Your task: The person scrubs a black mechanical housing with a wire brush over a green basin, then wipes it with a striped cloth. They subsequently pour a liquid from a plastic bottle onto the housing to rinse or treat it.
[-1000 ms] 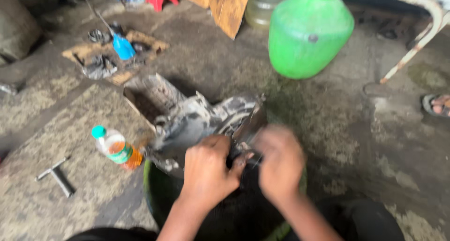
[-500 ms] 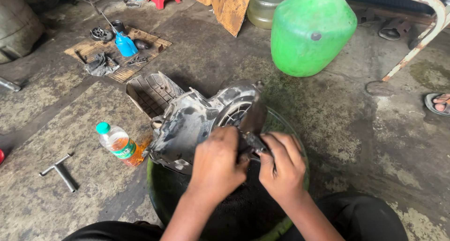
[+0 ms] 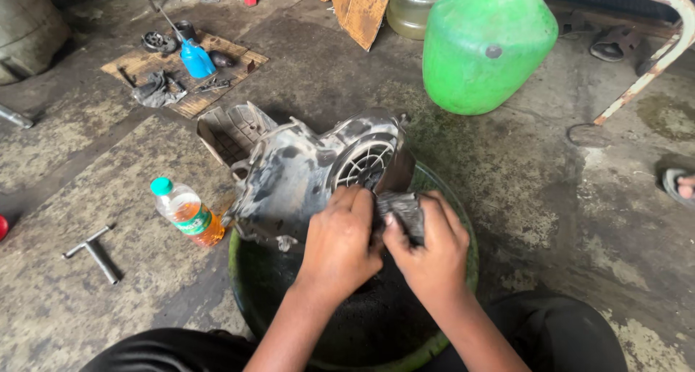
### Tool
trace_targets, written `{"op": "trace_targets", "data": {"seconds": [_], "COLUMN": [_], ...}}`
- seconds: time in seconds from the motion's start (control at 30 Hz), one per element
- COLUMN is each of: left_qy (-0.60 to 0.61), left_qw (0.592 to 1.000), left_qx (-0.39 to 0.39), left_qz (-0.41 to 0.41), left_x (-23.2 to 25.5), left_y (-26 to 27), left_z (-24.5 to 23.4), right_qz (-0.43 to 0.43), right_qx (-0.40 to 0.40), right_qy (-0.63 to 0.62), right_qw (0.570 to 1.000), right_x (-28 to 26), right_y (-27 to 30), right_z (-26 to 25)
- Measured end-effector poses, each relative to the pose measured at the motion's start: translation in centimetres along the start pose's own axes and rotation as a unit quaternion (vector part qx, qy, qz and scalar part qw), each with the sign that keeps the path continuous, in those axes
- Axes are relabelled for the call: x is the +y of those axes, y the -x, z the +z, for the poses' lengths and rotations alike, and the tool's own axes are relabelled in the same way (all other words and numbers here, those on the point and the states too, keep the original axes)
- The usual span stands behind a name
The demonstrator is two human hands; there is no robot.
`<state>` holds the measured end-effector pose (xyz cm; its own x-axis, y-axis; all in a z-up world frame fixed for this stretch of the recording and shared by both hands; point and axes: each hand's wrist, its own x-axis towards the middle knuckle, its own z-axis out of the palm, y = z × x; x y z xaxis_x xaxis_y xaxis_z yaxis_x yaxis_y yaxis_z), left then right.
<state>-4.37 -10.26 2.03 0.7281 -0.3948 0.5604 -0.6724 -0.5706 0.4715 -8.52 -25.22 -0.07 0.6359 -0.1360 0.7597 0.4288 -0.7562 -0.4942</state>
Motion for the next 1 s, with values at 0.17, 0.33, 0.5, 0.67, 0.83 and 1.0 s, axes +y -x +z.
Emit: {"op": "trace_targets", "data": {"seconds": [0.17,0.33,0.5,0.67,0.83,1.0], "left_qy": [-0.01,-0.017,-0.018,-0.033,-0.033,-0.012], "left_qw": [0.999,0.999,0.999,0.999,0.998,0.997], "left_qx": [0.045,-0.03,-0.029,-0.019,-0.043,-0.056], "left_qz": [0.011,0.0,-0.015,0.007,0.011,0.056], "left_x": [-0.4,-0.5,-0.7,-2.1,-1.6,-0.2], "left_y": [-0.2,0.5,0.0,1.5,1.8,1.5], "left_z": [-0.3,-0.2,0.6,1.1,0.7,0.2], "right_qz": [0.072,0.044,0.045,0.01,0.011,-0.029], "right_qx": [0.009,-0.008,0.0,-0.076,-0.01,0.036], "right_qy": [-0.024,0.036,-0.037,0.027,0.033,-0.035], "right_qw": [0.997,0.998,0.998,0.997,0.999,0.998], "right_x": [0.8,1.0,0.7,0.9,0.4,1.6], "right_y": [0.2,1.2,0.6,1.3,0.8,-2.0], "right_z": [-0.4,0.3,-0.2,1.1,-0.3,-1.3]}}
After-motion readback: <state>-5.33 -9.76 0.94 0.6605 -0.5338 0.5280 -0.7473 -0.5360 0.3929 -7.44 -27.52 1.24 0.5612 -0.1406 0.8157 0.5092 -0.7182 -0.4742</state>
